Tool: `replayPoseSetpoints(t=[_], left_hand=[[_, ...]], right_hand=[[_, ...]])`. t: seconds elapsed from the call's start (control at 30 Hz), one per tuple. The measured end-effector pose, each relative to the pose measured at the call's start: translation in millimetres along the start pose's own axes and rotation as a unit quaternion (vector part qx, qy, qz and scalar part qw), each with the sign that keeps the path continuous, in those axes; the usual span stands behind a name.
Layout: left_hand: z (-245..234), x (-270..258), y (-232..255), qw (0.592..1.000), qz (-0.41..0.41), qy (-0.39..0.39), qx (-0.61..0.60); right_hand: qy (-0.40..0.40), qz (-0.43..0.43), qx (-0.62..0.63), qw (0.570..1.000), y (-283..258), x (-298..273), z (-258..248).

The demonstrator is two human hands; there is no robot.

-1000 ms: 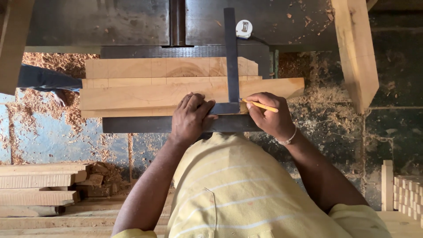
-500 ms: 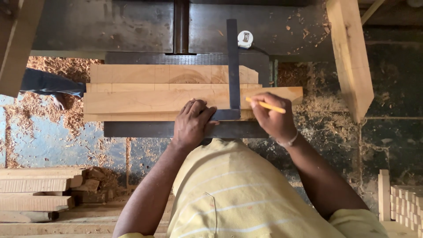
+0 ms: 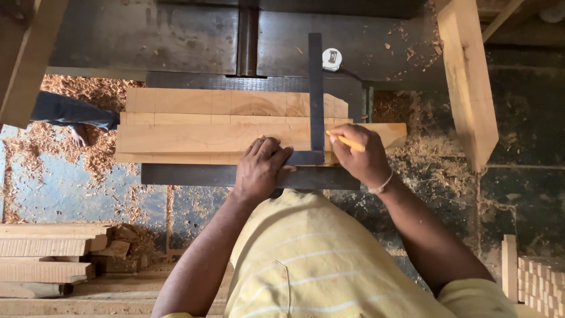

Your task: Using a square and pencil to mark measurements on wooden boards in a woodworking shop.

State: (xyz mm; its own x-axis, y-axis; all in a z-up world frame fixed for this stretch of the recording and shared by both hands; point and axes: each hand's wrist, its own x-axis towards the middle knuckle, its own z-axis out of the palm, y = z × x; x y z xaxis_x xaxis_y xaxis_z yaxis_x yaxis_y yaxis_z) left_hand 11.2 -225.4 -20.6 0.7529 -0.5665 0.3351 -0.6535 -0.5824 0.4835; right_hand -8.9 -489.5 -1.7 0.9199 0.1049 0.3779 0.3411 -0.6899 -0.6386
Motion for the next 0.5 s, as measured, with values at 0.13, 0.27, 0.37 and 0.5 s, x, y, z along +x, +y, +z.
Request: replayPoseSetpoints(t=[0.13, 0.27, 0.37, 0.5], left_hand=[[0, -1, 0, 1.000, 0.009, -0.003, -0.004], [-3, 0, 1, 1.000, 0.017, 0.004, -0.007], [-6, 2, 3, 1.000, 0.025, 0.008, -0.008], [5, 7, 6, 0.999, 0.045, 0.006, -0.013]], right_hand=[[-0.046, 0.092, -0.014, 0.995, 30, 24, 15], [0.019, 0.052, -0.032, 0.998, 36, 34, 9], [0.030, 0.103, 0.007, 0.994, 43, 13, -7], [0.067, 0.137, 0.071, 0.986, 59, -28, -16]])
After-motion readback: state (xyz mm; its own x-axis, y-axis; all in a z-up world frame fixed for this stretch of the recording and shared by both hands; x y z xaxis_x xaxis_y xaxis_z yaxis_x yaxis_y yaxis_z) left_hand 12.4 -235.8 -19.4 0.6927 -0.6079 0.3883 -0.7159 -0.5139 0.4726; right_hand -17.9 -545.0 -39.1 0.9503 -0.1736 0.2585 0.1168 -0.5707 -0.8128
